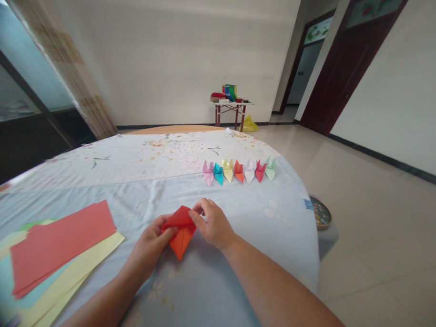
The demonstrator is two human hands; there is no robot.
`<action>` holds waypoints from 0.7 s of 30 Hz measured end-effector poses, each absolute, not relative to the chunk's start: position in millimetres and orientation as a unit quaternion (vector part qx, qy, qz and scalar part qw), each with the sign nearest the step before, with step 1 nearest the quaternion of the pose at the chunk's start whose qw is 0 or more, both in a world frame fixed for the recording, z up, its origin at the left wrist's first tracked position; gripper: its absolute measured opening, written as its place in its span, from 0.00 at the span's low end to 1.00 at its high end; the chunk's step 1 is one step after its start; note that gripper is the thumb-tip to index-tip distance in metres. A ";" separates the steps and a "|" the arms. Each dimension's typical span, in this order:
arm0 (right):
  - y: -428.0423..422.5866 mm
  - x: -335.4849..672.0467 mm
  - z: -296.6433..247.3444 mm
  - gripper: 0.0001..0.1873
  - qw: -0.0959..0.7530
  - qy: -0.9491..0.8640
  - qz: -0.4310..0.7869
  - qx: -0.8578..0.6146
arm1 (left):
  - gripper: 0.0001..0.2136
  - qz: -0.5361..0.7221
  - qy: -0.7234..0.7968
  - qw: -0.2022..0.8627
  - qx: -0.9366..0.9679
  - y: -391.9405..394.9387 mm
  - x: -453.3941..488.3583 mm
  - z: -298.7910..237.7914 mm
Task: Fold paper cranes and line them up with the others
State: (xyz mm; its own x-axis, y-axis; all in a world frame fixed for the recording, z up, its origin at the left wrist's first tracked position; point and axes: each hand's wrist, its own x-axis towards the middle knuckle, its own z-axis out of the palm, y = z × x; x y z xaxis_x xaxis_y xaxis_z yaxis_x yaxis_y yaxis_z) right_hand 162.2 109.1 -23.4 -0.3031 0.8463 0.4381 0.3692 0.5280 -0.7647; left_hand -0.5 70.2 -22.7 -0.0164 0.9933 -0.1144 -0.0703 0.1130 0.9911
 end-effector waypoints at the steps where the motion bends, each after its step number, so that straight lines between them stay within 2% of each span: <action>1: 108.4 161.9 -22.9 0.06 0.433 -0.761 0.270 -0.400 | 0.13 0.492 0.518 0.543 0.441 70.4 -0.5 -22.9; 6: 106.2 160.8 -21.5 0.04 0.429 -0.762 0.276 -0.399 | 0.14 0.497 0.528 0.537 0.430 71.4 -0.4 -24.3; 10: 106.3 159.4 -22.4 0.15 0.419 -0.748 0.303 -0.416 | 0.12 0.489 0.551 0.501 0.455 70.5 0.2 -27.5; 13: 107.2 158.8 -23.1 0.18 0.426 -0.731 0.327 -0.421 | 0.11 0.480 0.556 0.485 0.475 68.6 1.7 -28.6; 18: 106.8 159.4 -23.1 0.09 0.399 -0.736 0.399 -0.374 | 0.09 0.462 0.555 0.482 0.497 67.3 3.6 -25.5; 21: 105.4 159.3 -22.0 0.08 0.390 -0.748 0.402 -0.356 | 0.12 0.459 0.540 0.525 0.472 68.4 3.7 -24.5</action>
State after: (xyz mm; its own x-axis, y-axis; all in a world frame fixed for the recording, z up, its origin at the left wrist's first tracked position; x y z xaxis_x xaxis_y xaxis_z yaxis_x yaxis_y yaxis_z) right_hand 159.3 105.4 -22.0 -0.4413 0.8465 0.2977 0.2195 0.4235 -0.8789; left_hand 3.7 68.4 -24.5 -0.0040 0.9910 -0.1334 0.0272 0.1335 0.9907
